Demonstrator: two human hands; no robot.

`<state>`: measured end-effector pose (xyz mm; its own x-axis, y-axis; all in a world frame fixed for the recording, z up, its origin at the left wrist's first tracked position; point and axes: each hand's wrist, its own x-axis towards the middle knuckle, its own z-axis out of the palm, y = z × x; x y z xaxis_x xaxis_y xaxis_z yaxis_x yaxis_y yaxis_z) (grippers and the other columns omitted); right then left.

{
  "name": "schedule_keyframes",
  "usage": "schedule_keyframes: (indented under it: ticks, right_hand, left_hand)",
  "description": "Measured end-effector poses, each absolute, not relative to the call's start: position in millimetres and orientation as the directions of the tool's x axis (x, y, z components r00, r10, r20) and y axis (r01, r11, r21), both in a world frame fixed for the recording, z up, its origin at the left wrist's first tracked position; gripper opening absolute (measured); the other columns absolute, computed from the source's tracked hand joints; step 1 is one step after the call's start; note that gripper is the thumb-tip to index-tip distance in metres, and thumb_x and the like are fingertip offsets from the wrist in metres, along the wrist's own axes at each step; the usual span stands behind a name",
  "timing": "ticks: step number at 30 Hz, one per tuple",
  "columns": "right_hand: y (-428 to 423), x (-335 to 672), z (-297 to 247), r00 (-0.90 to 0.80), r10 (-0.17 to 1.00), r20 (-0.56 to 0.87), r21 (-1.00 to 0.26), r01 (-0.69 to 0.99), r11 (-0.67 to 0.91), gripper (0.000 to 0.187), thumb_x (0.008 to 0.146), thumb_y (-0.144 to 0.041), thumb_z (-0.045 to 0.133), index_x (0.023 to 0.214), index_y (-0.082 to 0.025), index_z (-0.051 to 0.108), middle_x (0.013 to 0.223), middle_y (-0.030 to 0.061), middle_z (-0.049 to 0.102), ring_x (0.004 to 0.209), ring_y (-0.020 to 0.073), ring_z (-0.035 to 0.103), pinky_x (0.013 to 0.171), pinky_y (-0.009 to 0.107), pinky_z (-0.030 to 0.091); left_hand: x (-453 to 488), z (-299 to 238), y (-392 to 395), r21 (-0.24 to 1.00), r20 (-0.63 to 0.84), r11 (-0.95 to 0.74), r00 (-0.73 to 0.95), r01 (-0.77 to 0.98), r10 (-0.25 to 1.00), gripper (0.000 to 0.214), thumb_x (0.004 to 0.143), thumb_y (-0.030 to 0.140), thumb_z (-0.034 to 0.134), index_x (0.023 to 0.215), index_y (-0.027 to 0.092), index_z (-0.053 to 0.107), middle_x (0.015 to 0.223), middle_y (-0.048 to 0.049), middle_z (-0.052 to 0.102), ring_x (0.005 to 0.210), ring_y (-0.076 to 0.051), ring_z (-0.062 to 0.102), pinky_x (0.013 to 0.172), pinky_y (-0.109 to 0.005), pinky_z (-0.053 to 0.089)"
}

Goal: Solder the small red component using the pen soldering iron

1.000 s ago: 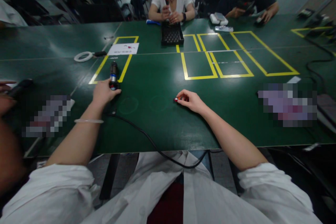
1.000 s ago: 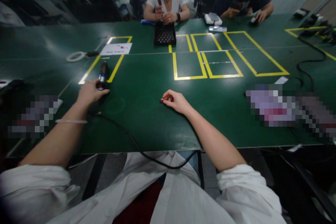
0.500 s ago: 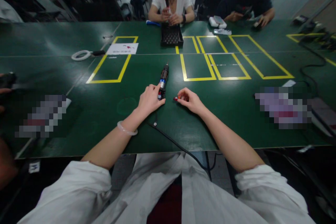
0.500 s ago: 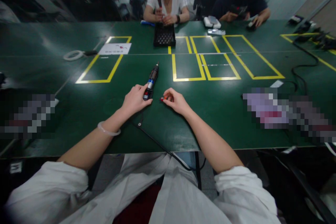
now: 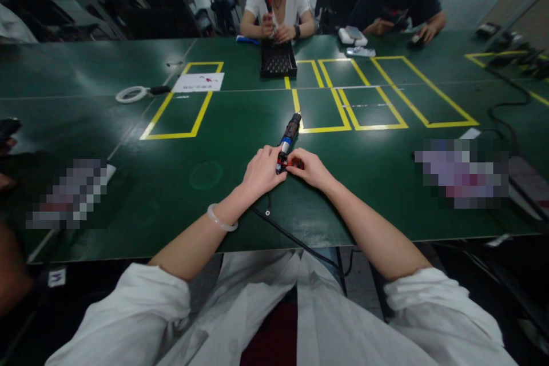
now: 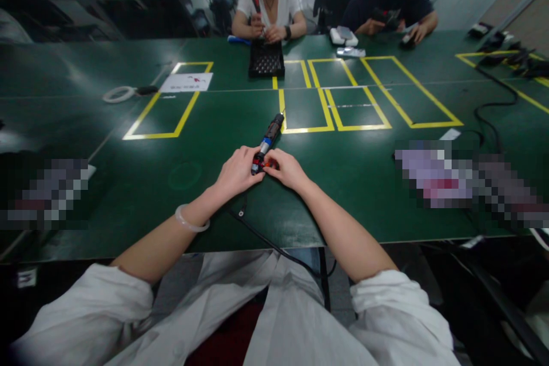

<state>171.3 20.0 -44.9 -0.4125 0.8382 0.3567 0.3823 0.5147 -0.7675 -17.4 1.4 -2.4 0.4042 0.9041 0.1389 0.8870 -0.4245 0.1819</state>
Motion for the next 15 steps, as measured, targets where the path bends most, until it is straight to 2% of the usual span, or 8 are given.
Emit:
schedule_keyframes:
  ticks: [8,15]
  right_hand:
    - [22.0,175.4,-45.0,-0.433,0.823,0.366,-0.763,0.366,0.532,0.004,0.086,-0.02,0.065,0.09,-0.018,0.066,0.09,0.002,0.056,0.071,0.0126,0.053,0.07,0.027,0.045]
    - [21.5,172.3,-45.3,-0.409,0.834,0.371,-0.756,0.389,0.527,0.002,0.086,-0.018,0.067,0.088,-0.019,0.068,0.086,0.0017,0.057,0.069,0.0128,0.053,0.069,0.027,0.044]
  left_hand:
    - [-18.5,-4.0,0.7,0.167,0.134,-0.425,0.407,0.89,0.904,0.063,0.087,0.037,0.062,0.143,0.017,0.043,0.123,-0.0129,0.055,0.109,-0.028,0.054,0.09,-0.039,0.05]
    - [-13.1,-1.3,-6.6,0.19,0.115,-0.376,0.36,0.907,0.926,0.064,0.09,0.038,0.06,0.148,0.019,0.039,0.133,-0.0136,0.051,0.116,-0.028,0.053,0.086,-0.037,0.053]
